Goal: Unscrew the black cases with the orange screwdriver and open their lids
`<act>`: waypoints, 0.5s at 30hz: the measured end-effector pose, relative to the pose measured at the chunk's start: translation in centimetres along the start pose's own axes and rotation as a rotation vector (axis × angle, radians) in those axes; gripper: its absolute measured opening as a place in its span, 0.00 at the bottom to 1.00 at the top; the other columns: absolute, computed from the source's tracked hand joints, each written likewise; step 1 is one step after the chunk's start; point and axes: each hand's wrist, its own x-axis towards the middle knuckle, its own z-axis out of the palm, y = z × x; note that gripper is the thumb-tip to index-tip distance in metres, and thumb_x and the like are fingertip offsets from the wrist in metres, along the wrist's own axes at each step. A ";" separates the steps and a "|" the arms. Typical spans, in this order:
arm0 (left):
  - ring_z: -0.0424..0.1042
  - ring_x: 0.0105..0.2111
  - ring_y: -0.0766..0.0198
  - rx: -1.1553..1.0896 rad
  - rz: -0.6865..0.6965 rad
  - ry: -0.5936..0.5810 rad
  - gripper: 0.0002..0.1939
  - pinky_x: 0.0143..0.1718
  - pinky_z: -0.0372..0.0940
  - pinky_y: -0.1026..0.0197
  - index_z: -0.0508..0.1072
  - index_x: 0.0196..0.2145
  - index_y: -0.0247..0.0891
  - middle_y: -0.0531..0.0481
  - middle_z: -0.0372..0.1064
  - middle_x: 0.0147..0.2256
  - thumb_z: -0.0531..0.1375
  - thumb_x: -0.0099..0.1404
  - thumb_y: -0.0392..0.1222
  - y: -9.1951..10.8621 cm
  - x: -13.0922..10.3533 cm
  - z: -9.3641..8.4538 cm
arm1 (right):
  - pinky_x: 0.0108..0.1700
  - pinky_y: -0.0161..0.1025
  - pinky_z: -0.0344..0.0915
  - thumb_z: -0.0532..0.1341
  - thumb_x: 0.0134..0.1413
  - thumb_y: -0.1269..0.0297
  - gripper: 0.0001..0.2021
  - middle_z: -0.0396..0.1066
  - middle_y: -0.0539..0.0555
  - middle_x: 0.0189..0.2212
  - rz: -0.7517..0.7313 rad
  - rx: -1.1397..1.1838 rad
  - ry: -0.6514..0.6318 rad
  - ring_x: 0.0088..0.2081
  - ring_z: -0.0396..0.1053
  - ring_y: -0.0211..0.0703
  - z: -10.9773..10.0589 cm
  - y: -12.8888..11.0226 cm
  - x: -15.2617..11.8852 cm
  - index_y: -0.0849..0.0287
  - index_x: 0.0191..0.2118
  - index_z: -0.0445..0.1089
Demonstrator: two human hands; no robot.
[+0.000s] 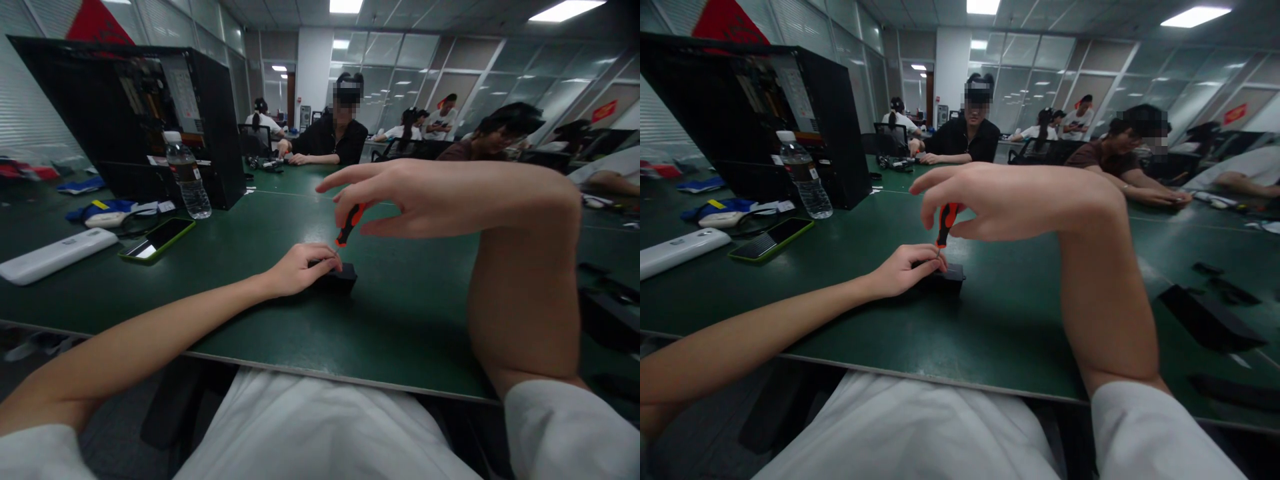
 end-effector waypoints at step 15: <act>0.76 0.44 0.59 0.041 0.056 -0.018 0.15 0.49 0.67 0.60 0.79 0.35 0.35 0.43 0.77 0.41 0.55 0.74 0.42 -0.1 -0.4 -0.4 | 0.28 0.38 0.47 0.56 0.63 0.62 0.17 0.70 0.55 0.21 0.245 -0.274 -0.047 0.21 0.56 0.34 2.3 -2.8 2.5 0.62 0.27 0.77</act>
